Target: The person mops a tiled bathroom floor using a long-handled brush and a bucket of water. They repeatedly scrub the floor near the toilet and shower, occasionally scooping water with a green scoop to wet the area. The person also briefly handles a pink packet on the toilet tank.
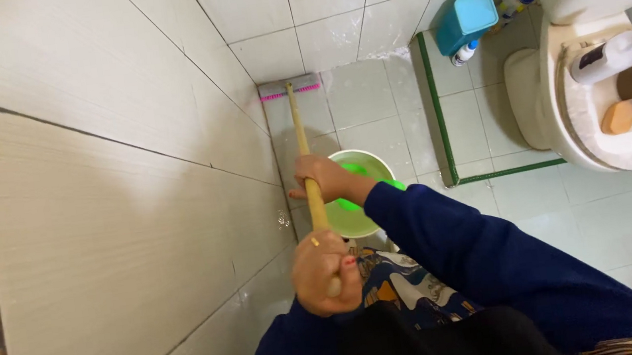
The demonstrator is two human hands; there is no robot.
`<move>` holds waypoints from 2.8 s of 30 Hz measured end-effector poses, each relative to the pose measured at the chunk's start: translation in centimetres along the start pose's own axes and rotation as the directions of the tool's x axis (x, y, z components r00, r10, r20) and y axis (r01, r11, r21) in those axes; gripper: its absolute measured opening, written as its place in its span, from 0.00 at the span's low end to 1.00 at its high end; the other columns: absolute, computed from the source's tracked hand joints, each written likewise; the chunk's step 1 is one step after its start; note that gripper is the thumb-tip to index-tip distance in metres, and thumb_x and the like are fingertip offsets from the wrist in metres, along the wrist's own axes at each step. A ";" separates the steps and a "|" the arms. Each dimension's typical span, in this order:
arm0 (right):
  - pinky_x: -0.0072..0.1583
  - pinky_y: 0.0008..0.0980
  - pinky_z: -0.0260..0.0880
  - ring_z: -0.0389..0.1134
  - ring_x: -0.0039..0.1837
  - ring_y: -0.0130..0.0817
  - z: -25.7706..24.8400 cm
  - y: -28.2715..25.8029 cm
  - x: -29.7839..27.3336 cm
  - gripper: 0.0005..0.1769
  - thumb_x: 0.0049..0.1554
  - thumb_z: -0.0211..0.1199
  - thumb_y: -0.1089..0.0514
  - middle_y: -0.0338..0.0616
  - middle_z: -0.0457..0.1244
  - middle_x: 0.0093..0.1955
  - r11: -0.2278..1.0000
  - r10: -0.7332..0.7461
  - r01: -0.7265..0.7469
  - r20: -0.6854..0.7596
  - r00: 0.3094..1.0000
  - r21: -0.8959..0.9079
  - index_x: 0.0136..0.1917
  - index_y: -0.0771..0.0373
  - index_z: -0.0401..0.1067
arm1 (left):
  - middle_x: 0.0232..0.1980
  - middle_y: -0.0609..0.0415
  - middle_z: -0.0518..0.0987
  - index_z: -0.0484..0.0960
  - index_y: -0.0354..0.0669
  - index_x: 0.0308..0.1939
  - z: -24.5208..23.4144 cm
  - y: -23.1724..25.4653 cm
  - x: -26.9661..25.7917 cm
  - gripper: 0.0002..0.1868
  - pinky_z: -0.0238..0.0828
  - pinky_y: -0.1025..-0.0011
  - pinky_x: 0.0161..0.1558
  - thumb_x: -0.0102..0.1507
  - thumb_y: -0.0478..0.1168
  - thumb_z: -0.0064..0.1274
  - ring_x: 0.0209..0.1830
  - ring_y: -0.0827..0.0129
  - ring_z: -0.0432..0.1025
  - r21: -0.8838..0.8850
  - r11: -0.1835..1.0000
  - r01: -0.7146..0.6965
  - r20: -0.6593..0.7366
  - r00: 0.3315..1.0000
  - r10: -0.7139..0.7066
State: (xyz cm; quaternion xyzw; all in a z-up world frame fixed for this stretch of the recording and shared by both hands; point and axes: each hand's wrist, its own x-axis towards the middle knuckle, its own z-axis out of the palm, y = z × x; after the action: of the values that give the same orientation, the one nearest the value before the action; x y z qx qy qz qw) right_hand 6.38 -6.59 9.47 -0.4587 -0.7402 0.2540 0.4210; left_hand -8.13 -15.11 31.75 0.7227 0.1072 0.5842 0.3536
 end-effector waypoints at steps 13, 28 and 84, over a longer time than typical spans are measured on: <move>0.41 0.37 0.59 0.57 0.33 0.39 -0.9 2.5 -5.1 0.13 0.48 0.66 0.65 0.38 0.58 0.31 0.990 -0.080 0.029 -0.390 0.918 -0.135 0.30 0.57 0.62 | 0.25 0.49 0.73 0.73 0.37 0.24 5.3 1.7 -1.0 0.03 0.72 0.65 0.34 0.48 0.30 0.44 0.23 0.60 0.67 0.159 0.956 0.246 -0.209 0.955 -0.211; 0.38 0.35 0.58 0.54 0.32 0.38 -4.8 -3.0 -4.7 0.13 0.48 0.64 0.66 0.40 0.56 0.29 0.989 0.038 -0.107 -0.514 0.857 -0.106 0.30 0.59 0.61 | 0.27 0.50 0.75 0.72 0.40 0.25 6.4 4.3 3.9 0.01 0.71 0.67 0.35 0.50 0.32 0.47 0.25 0.61 0.68 0.125 0.961 0.245 -0.154 0.962 -0.225; 0.30 0.40 0.61 0.60 0.24 0.45 -10.2 -1.9 -10.8 0.21 0.55 0.69 0.53 0.40 0.55 0.21 0.975 0.034 -0.189 -0.757 0.652 -0.118 0.26 0.52 0.62 | 0.16 0.58 0.68 0.71 0.47 0.20 7.8 -4.2 15.8 0.13 0.64 0.73 0.23 0.61 0.34 0.43 0.14 0.71 0.66 -0.655 0.509 0.558 0.619 0.783 -0.062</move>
State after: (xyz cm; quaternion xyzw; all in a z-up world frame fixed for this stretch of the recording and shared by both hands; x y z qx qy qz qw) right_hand 16.65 -17.19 11.97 -0.6046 -0.4908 -0.0030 0.6273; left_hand 4.81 -6.12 40.70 0.5722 -0.1392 0.2696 0.7620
